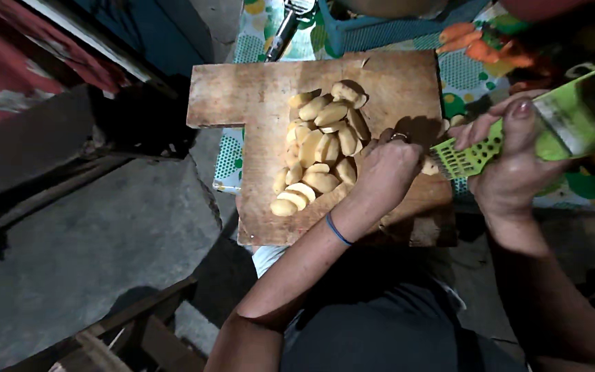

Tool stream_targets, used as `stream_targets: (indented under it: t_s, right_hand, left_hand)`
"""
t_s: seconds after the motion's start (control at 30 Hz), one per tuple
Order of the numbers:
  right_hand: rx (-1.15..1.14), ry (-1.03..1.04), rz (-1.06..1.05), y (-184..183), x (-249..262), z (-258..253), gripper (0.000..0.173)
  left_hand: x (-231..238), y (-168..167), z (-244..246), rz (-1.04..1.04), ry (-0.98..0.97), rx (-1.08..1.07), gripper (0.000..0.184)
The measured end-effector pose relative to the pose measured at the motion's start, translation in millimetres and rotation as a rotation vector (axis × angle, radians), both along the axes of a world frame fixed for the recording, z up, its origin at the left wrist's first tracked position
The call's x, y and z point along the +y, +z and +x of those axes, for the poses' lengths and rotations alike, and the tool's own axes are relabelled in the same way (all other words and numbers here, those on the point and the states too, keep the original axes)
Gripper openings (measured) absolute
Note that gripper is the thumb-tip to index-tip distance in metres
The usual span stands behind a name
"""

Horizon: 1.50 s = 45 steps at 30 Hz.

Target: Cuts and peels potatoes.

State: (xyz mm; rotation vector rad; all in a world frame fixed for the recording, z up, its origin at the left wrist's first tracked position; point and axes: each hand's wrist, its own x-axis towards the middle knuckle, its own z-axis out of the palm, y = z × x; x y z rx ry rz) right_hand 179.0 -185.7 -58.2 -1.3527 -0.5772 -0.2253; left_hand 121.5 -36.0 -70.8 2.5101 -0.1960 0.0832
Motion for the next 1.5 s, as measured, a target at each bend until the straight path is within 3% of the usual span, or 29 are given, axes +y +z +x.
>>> stream_targets:
  t_s: [0.33,0.47,0.53,0.7,1.1,1.27,1.5]
  right_hand:
    - [0.018,-0.077,-0.08,-20.0,5.7,0.8,0.011]
    - [0.228,-0.048,-0.01,-15.2,-14.2,21.2,0.029]
    - [0.19,-0.056,-0.037,-7.5,-10.6,18.2,0.032]
    - [-0.014,-0.052,-0.079,-3.5,11.5,-2.1,0.011]
    - [-0.026,-0.032,-0.108,-18.0,14.7,0.4,0.008]
    - [0.252,-0.071,-0.008,-18.5,-10.0,18.0,0.034]
    - [-0.032,-0.031,-0.099,-4.7,12.8,-1.2,0.015]
  left_hand:
    - [5.8,-20.0,3.0,-0.059,-0.12,-0.146,0.013]
    - [5.8,-21.8,3.6,-0.067,-0.134,-0.135,0.013]
    - [5.7,-21.7,3.1,-0.069,-0.125,-0.148,0.013]
    - [3.0,-22.9,3.1,-0.061,-0.122,-0.163,0.012]
    - [3.4,-19.5,1.2,-0.061,-0.125,-0.153,0.012]
    - [3.2,-20.7,1.4,-0.06,-0.115,-0.159,0.011]
    - [3.4,-21.8,0.3,-0.069,-0.117,-0.167,0.01]
